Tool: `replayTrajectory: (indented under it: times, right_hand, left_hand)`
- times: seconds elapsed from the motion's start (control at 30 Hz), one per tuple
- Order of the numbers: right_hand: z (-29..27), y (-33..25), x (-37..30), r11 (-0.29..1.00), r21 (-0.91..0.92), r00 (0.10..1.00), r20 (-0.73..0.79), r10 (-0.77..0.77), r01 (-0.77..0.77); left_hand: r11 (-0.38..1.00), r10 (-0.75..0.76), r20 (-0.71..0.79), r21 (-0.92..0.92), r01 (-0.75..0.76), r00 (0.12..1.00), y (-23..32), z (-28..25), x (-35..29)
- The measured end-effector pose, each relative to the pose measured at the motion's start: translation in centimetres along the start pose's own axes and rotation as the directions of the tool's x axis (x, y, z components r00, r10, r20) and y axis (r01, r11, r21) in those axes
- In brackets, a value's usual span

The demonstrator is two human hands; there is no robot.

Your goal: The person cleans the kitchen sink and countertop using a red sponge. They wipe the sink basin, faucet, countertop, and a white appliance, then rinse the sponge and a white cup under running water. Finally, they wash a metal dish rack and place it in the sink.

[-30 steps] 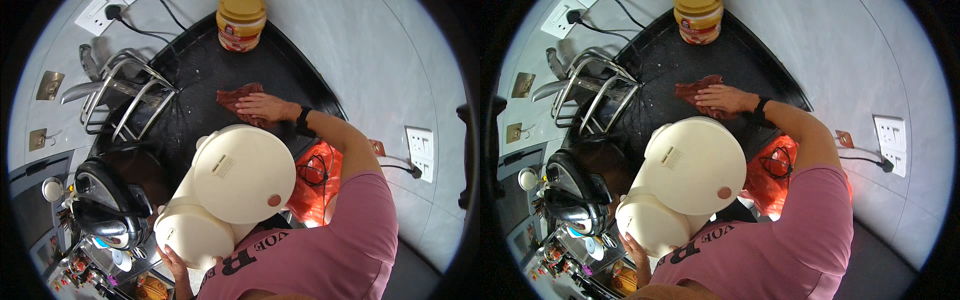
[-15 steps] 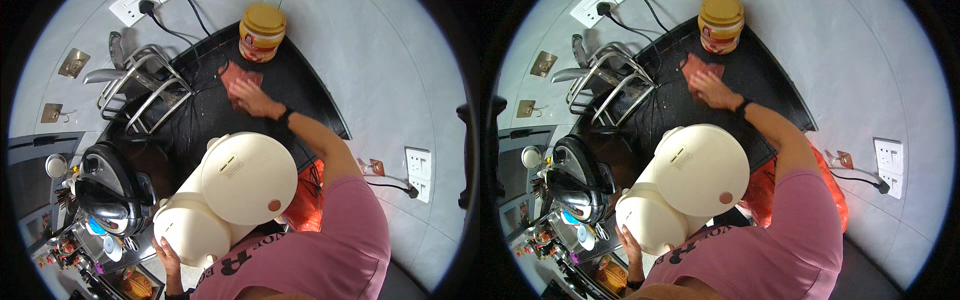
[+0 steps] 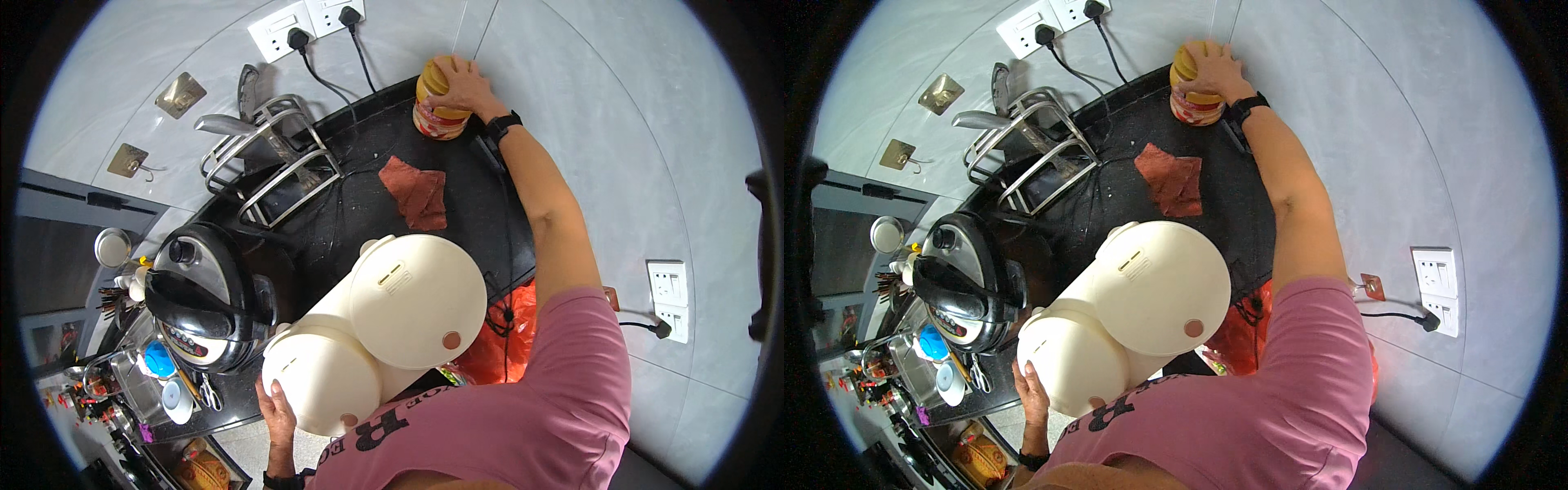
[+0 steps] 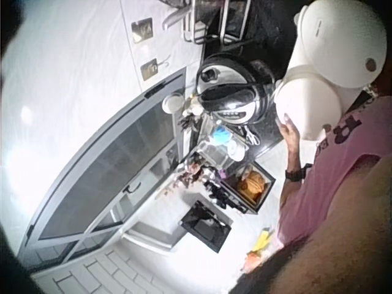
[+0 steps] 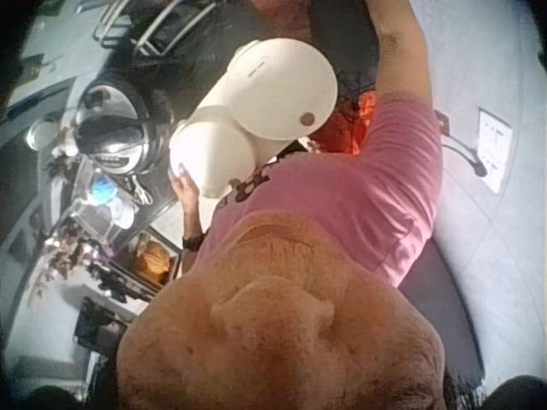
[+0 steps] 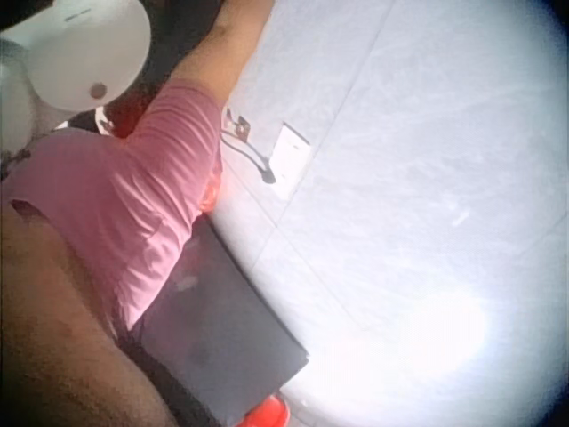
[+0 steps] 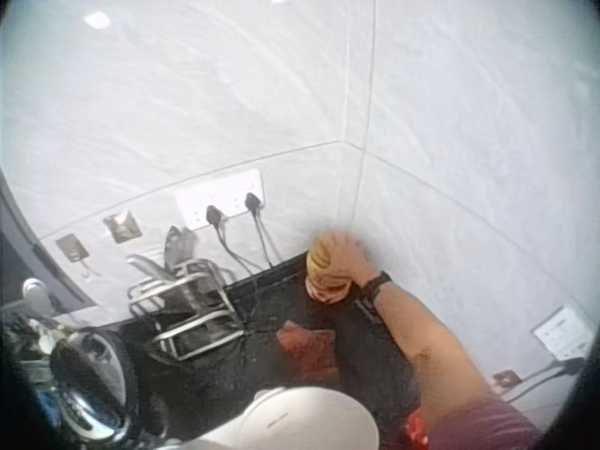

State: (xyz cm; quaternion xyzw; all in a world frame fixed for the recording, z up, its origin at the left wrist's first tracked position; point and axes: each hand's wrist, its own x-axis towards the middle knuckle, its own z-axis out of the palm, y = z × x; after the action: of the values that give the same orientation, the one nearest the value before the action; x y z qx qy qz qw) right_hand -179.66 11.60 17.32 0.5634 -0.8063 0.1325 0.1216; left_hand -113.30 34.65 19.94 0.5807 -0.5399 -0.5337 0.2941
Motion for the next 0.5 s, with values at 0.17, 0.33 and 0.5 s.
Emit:
replayTrajectory:
  times: [0.17, 0.33, 0.5]
  right_hand:
    - [0.3, 0.4, -2.0, 1.0, -0.018, 0.999, 0.028, 0.026, -0.026]
    - [-5.0, 0.9, -11.8, 1.0, -0.008, 0.995, 0.092, 0.029, -0.029]
    - [-11.3, 1.0, -22.1, 0.997, -0.024, 0.977, 0.201, 0.071, -0.068]
  left_hand:
    - [0.999, -0.007, -0.03, 0.038, 0.009, 1.0, -0.3, 0.1, -0.1]
    - [1.0, -0.02, -0.025, -0.011, 0.02, 0.999, -0.6, 0.0, 0.1]
    - [0.999, -0.04, -0.022, -0.008, 0.04, 0.999, -0.5, 0.0, 0.1]
